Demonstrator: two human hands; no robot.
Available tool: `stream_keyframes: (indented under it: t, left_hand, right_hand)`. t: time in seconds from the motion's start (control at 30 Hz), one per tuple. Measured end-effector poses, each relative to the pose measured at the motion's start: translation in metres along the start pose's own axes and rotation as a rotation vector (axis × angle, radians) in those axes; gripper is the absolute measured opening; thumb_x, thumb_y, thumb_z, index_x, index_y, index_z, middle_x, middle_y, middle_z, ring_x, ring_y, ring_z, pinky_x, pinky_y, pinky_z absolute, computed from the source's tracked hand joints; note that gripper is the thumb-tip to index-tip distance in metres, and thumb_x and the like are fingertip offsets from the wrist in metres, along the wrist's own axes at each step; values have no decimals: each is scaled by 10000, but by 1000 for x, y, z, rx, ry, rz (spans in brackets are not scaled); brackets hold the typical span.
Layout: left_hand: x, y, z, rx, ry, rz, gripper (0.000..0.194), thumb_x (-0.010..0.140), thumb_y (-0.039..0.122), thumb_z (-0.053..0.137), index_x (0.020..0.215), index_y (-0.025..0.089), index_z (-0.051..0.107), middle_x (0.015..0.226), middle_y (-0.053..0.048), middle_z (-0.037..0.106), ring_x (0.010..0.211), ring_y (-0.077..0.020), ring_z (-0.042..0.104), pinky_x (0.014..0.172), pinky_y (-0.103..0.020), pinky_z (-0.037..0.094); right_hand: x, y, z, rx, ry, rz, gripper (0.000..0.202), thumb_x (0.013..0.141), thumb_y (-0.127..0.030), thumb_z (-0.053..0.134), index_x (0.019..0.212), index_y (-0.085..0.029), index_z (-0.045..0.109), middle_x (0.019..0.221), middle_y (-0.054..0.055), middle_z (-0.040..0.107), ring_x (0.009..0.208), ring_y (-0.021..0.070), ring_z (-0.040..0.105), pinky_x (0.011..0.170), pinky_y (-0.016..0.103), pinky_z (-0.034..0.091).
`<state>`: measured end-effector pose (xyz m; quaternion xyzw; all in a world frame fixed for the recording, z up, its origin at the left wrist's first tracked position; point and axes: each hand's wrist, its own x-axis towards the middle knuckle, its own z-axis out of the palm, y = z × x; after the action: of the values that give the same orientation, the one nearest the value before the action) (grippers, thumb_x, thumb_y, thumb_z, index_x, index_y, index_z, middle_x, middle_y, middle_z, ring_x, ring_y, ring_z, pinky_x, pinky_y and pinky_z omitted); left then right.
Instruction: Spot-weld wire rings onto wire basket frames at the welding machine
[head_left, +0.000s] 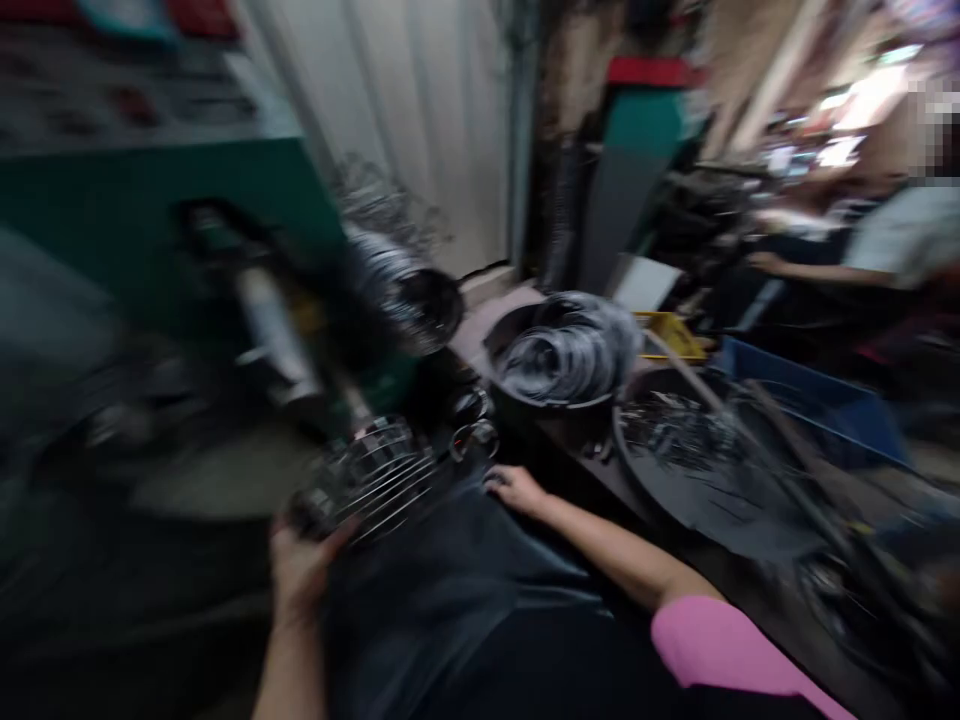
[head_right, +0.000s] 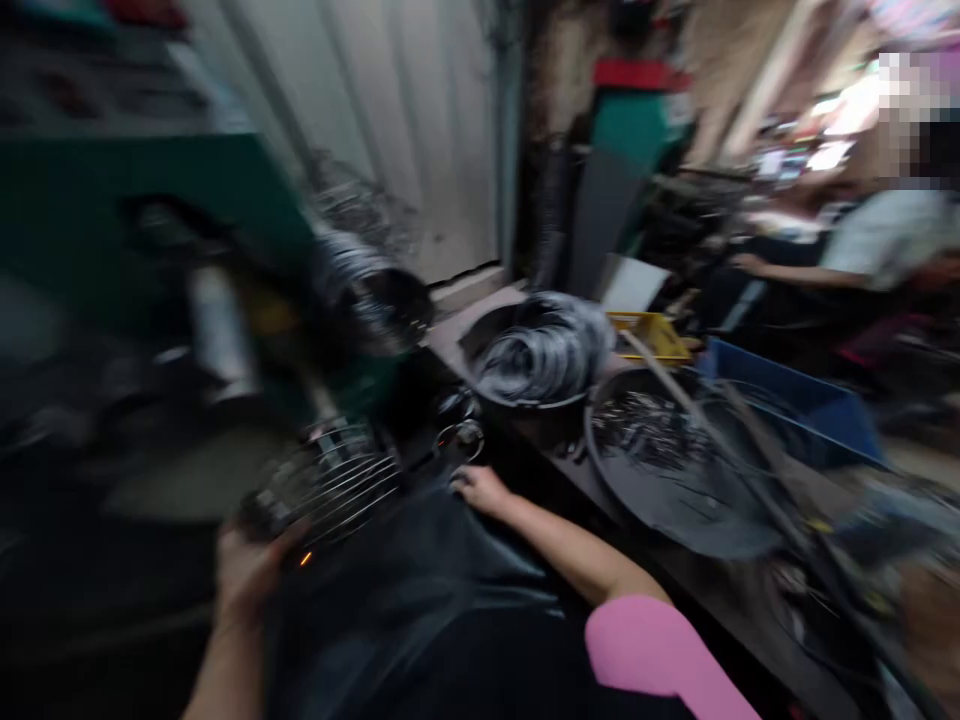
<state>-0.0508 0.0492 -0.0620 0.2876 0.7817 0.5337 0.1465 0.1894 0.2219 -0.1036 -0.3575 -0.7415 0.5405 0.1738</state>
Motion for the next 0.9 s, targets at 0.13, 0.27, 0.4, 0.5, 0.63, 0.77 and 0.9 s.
stream_keyframes:
  t: [0.13, 0.27, 0.4, 0.5, 0.63, 0.77, 0.9]
  left_hand:
    - [-19, -2, -1, 170, 40, 35, 898, 454, 356, 785, 1244, 196, 390, 1193, -100, 495, 1079, -257, 532, 927, -386, 446]
    - [-21, 24, -1, 517, 60, 77, 917, 441, 341, 804, 1253, 223, 394, 1214, -91, 443, 1156, -280, 443, 990, -410, 379]
    - [-25, 49, 0, 620, 33, 128, 948, 454, 380, 801, 1284, 232, 366, 1227, -96, 431, 1181, -299, 400, 1006, -431, 344]
    - [-26, 52, 0, 599, 14, 133, 958, 459, 388, 798, 1293, 244, 348, 1237, -89, 419, 1186, -298, 389, 1002, -433, 346]
    - [-23, 45, 1, 543, -6, 116, 963, 447, 385, 806, 1283, 236, 354, 1242, -87, 411, 1185, -287, 392, 1004, -416, 352]
    - [-20, 36, -2, 440, -14, 101, 929, 456, 344, 808, 1265, 230, 365, 1229, -84, 414, 1183, -274, 401, 1004, -405, 357]
    - [-10, 29, -1, 382, 6, 84, 920, 454, 315, 811, 1255, 194, 375, 1208, -96, 417, 1175, -272, 411, 994, -395, 370]
  right_hand:
    - [22, -40, -9, -104, -264, -169, 150, 759, -239, 559, 858, -175, 652, 877, 45, 678, 862, 202, 613, 822, 333, 443]
    - [39, -99, -2, -310, -478, -382, 264, 702, -220, 613, 962, -174, 615, 887, 31, 665, 820, 176, 609, 734, 271, 451]
    - [41, -132, 18, -462, -453, -372, 264, 653, -163, 635, 909, -172, 573, 727, -19, 619, 677, 136, 573, 606, 219, 420]
    - [45, -134, 32, -486, -338, -371, 237, 652, -165, 641, 872, -176, 552, 674, -36, 585, 647, 129, 551, 590, 216, 401]
    - [45, -129, 30, -452, -272, -383, 215, 677, -204, 629, 875, -180, 551, 688, -30, 586, 648, 137, 551, 602, 230, 413]
    - [36, -115, 2, -452, -447, -448, 305, 734, -208, 560, 1037, -173, 559, 913, 36, 650, 825, 175, 604, 736, 270, 451]
    - [20, -71, -13, -799, -599, -293, 377, 780, -152, 467, 1148, -156, 548, 1038, 118, 651, 962, 228, 610, 799, 309, 450]
